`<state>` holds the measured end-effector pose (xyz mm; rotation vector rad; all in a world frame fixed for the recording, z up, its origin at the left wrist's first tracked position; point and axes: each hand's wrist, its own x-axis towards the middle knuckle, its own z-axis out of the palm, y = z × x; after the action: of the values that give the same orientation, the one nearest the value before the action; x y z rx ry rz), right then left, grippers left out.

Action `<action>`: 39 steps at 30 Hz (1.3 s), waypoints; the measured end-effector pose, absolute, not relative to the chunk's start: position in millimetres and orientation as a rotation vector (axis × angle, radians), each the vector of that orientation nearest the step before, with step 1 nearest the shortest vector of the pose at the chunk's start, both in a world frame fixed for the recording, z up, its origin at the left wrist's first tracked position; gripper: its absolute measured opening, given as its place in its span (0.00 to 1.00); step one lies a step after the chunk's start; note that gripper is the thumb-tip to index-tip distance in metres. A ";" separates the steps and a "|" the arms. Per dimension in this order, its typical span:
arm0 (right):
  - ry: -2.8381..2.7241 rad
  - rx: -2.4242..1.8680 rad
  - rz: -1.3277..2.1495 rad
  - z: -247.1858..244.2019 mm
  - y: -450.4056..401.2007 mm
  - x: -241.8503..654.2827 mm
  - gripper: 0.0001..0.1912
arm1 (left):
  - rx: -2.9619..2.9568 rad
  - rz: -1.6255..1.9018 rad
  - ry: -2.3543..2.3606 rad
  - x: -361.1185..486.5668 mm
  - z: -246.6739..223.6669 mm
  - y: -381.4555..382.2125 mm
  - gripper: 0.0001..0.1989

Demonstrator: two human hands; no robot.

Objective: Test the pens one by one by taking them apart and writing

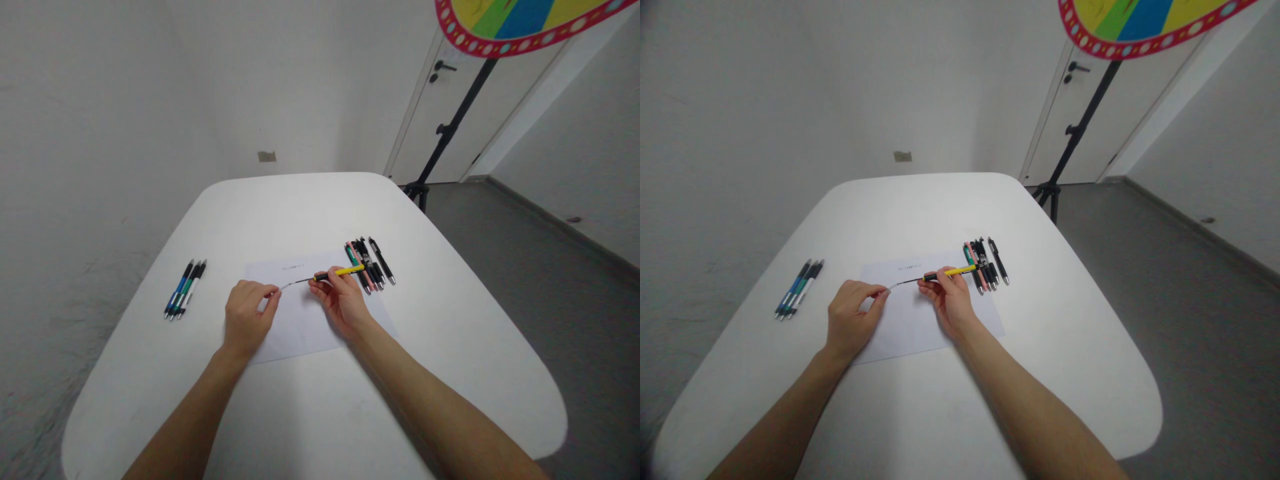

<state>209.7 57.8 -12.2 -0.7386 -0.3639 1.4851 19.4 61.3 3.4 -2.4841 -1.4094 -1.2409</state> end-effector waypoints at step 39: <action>-0.343 -0.720 1.469 -10.2 58.0 209.4 0.14 | -2.605 -0.584 -1.427 22.6 -19.2 71.8 0.11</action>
<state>209.4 58.0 -10.2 -0.7197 -0.3434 1.4690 22.6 71.8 -19.2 -2.6052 -1.4266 -0.5841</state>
